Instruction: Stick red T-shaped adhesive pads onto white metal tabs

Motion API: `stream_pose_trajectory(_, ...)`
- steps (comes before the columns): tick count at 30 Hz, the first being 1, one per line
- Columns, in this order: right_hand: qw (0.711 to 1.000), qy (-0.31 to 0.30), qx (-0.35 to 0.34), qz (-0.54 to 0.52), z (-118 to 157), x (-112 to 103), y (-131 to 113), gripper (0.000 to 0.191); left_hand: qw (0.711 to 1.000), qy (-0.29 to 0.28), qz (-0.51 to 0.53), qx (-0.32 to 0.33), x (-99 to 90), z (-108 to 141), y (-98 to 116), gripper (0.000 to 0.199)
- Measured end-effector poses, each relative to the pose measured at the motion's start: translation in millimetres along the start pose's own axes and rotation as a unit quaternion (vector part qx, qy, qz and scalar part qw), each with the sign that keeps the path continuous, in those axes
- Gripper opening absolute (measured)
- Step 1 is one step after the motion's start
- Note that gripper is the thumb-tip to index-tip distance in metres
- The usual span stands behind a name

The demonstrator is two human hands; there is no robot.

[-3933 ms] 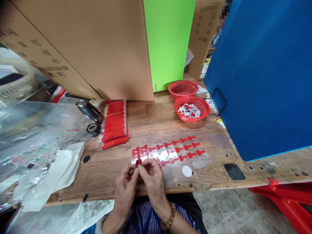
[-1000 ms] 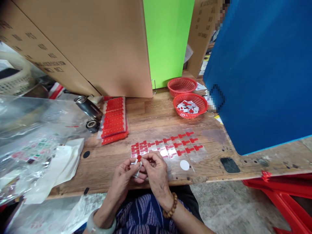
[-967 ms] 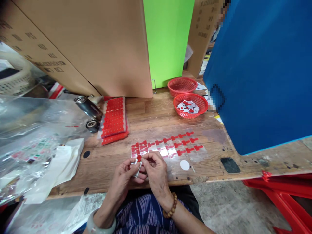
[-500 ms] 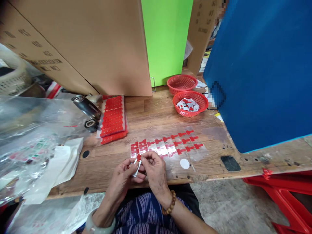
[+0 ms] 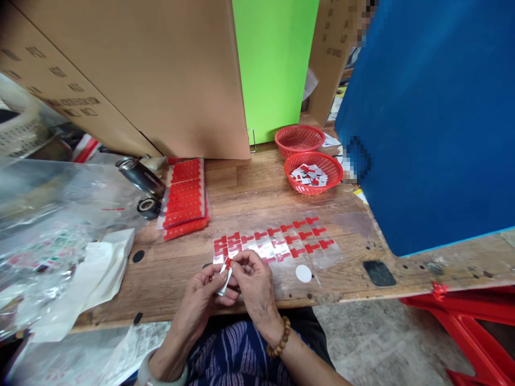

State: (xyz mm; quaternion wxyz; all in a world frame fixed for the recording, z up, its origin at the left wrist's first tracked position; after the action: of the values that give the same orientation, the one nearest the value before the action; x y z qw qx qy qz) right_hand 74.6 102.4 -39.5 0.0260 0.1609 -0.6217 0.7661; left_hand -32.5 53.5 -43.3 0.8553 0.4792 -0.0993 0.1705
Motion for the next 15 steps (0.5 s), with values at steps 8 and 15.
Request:
stream_pose_trajectory(8,0.987,-0.117,0.060,-0.090,-5.0,0.2,2.9,0.041,0.999,-0.031,-0.032,-0.006,8.0,3.2,-0.2,0.039)
stream_pose_trajectory(15,0.977,-0.185,0.096,-0.032,0.4,7.2,1.3,0.037,0.997,-0.033,-0.067,0.001,5.7,3.3,0.6,0.042)
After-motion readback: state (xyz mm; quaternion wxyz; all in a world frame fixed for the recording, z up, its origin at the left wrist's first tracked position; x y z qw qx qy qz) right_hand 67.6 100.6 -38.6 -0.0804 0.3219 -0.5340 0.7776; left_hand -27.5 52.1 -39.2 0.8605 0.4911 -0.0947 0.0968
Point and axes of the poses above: each hand's wrist, its own z-axis away from the middle knuckle, its own x-axis out of the palm, y = z × x, the point moved 10 cm from there along -z, towards the middle knuckle, and after that the axes turned 7 degrees about -y, right-handed, at the moved point
